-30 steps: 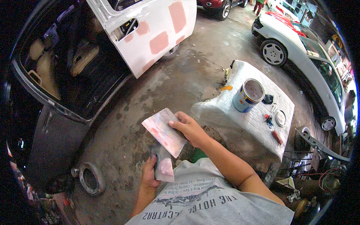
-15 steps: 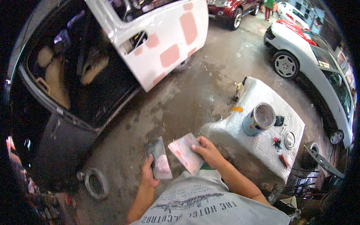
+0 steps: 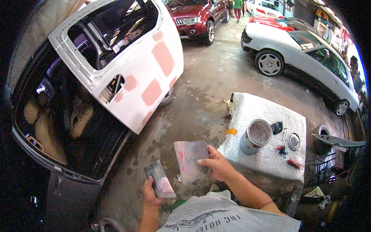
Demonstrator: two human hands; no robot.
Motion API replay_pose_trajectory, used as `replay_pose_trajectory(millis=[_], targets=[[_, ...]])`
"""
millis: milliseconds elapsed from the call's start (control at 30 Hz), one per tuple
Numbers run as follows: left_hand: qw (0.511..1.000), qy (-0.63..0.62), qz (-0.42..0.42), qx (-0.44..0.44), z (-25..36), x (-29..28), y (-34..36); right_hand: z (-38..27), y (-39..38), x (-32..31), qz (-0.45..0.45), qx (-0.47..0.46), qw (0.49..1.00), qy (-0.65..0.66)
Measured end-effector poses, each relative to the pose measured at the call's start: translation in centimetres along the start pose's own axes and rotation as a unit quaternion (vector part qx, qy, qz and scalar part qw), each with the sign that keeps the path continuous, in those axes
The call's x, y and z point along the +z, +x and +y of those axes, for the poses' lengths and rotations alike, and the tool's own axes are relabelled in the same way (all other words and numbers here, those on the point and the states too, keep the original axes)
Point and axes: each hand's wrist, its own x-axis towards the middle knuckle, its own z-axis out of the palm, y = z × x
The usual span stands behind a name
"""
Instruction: The person mixes a pink filler on a palette and applies it to a white car door, then sands the filled areas with sandpaper. The person works on multiple spots on the door, smoothing the surface in preparation for painting.
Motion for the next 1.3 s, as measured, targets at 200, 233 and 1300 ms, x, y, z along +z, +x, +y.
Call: replay_pose_trajectory(millis=[200,233,1300], targets=[[0.996,-0.081,0.019,-0.014,2.6,2.9,1.4,6.2,-0.7,7.8,-0.081,-0.307,0.918,-0.235],[0.998,-0.063,0.031,0.007,3.1,2.7,1.6,7.0,-0.7,9.1,-0.094,-0.336,0.882,-0.316],[0.861,0.418,0.071,0.280,10.1,2.1,3.6,8.3,2.4,9.4,-0.226,-0.337,0.579,-0.707]])
